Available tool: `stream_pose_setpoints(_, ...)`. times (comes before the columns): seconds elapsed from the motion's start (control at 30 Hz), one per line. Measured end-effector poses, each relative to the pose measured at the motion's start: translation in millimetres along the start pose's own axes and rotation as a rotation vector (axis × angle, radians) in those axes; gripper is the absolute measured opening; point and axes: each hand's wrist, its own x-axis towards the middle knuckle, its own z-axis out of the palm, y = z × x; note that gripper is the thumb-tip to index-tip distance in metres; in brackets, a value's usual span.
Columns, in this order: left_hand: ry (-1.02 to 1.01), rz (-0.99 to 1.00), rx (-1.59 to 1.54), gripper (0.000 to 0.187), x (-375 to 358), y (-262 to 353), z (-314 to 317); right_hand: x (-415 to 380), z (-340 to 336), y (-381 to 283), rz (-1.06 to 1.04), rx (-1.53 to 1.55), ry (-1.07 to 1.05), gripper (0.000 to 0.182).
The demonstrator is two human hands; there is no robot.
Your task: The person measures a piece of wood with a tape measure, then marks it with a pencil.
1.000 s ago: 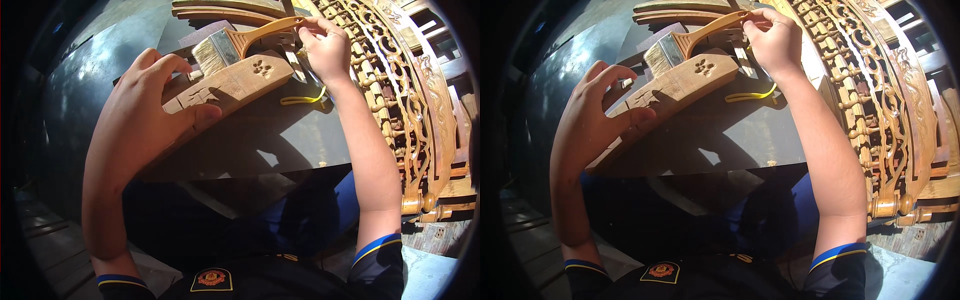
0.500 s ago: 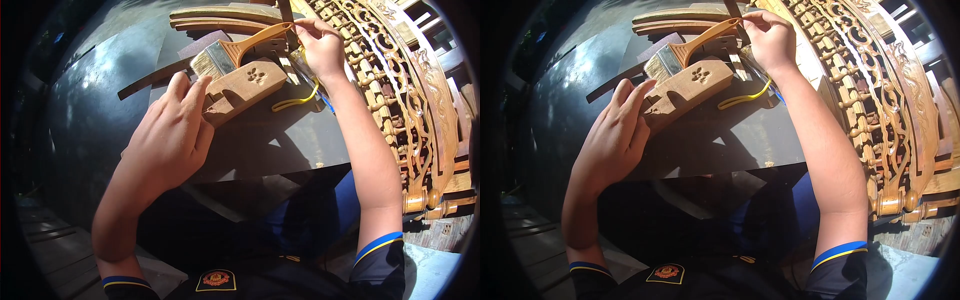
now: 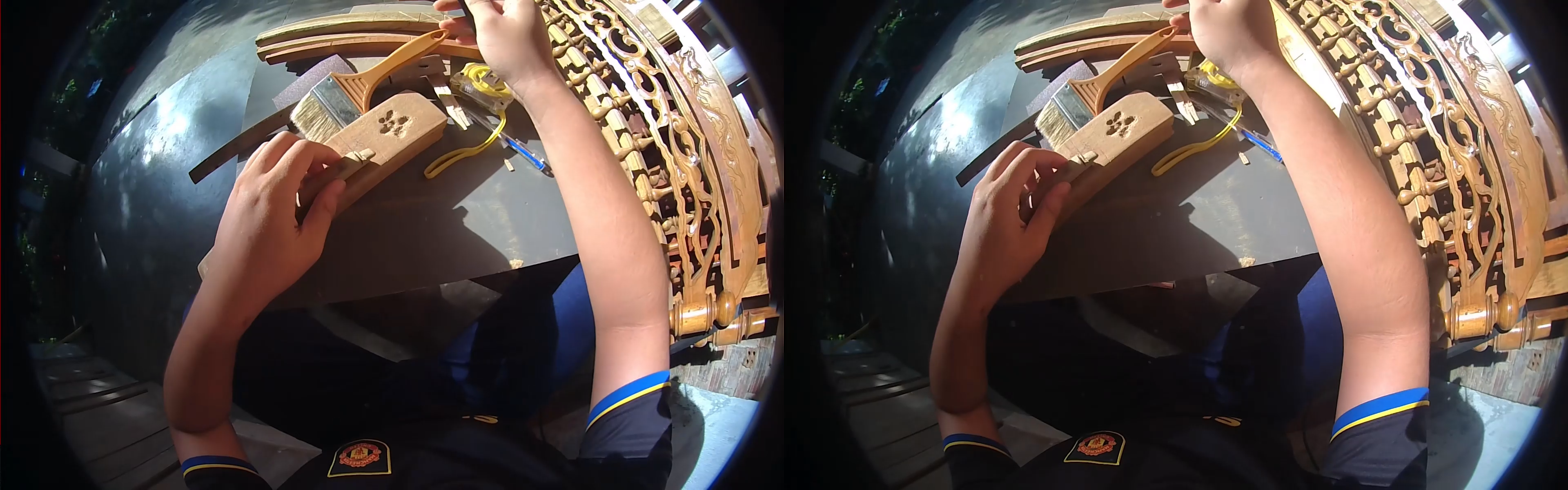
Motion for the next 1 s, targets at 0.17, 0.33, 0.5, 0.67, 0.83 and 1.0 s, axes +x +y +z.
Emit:
stream_pose_setpoints(0.17,0.044,-0.071,0.022,0.021,-10,1,-6,-26,-39,-90,-0.081,-0.456,-0.028,0.024)
stream_pose_setpoints(0.33,0.107,-0.053,0.035,0.025,-15,-2,-5,-122,-16,-180,0.27,-0.603,-0.395,0.032)
stream_pose_setpoints(0.5,0.098,-0.041,0.128,0.027,-18,-1,-12,-174,-10,-180,0.08,-0.678,-0.567,0.042)
stream_pose_setpoints(0.67,0.164,-0.05,0.126,0.014,-16,-4,-6,-186,-10,-170,0.046,-0.801,-0.699,0.058)
stream_pose_setpoints(0.83,0.168,-0.083,0.081,0.012,-10,-6,0,-182,-6,-178,0.041,-0.925,-0.801,0.065)
stream_pose_setpoints(1.0,0.191,-0.079,0.056,0.014,-9,-4,5,-182,-4,-189,0.013,-0.983,-0.883,0.068)
